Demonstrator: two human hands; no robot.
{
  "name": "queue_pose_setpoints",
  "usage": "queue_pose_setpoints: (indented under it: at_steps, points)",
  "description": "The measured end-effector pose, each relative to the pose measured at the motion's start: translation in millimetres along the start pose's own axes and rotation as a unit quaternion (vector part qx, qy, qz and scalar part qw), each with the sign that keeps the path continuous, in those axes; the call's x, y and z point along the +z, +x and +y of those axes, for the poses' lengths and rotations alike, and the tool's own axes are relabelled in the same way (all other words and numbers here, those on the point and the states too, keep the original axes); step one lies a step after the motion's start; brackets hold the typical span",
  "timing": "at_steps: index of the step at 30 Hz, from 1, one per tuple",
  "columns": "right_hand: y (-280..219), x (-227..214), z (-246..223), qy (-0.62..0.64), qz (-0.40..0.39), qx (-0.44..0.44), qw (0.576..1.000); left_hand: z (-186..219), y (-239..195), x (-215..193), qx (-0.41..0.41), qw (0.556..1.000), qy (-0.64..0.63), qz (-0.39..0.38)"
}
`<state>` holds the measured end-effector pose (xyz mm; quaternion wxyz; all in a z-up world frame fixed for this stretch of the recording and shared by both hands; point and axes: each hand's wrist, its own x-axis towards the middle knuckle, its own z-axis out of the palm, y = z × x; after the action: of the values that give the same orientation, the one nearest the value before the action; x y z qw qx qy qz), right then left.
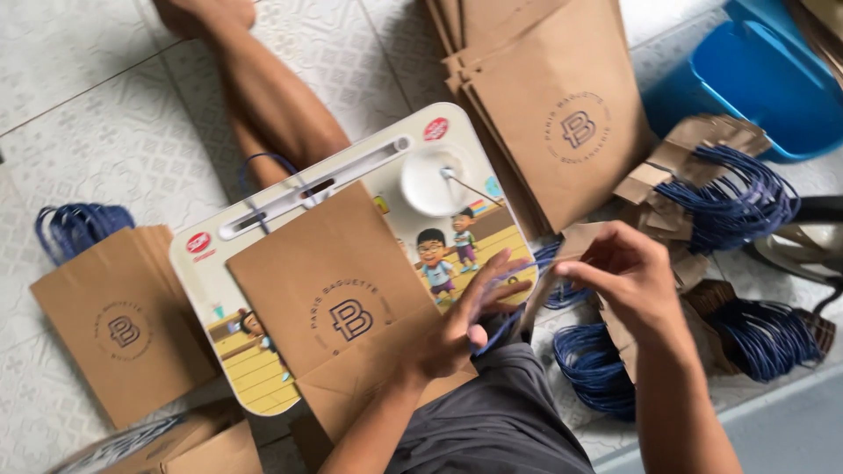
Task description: The person assembles brown paper bags by applying glue to cardboard inserts and attaching blue rope handles. They work on two bags sequentially, pressing the glued areas to secure the handles.
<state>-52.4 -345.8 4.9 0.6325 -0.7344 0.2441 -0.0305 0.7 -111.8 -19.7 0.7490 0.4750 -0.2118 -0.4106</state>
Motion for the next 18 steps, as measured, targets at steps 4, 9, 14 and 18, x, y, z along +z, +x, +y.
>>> queue_pose_setpoints:
  at_steps: [4, 9, 14, 18]
  points:
    - [5, 59, -13, 0.033, 0.033, -0.005, 0.999, 13, -13, -2, 0.115, 0.983, -0.136, 0.032]
    - [19, 78, -11, -0.110, 0.038, -0.128, 0.985, -20, -37, -28, 0.135, 0.971, -0.126, 0.151]
    - [50, 83, -22, -0.352, 0.071, -0.307, 0.882, 16, -16, -61, 0.110, 0.921, -0.096, 0.362]
    - [55, 88, -12, -0.440, 0.060, -0.307, 0.842, 33, 7, -88, 0.179, 0.910, -0.051, 0.370]
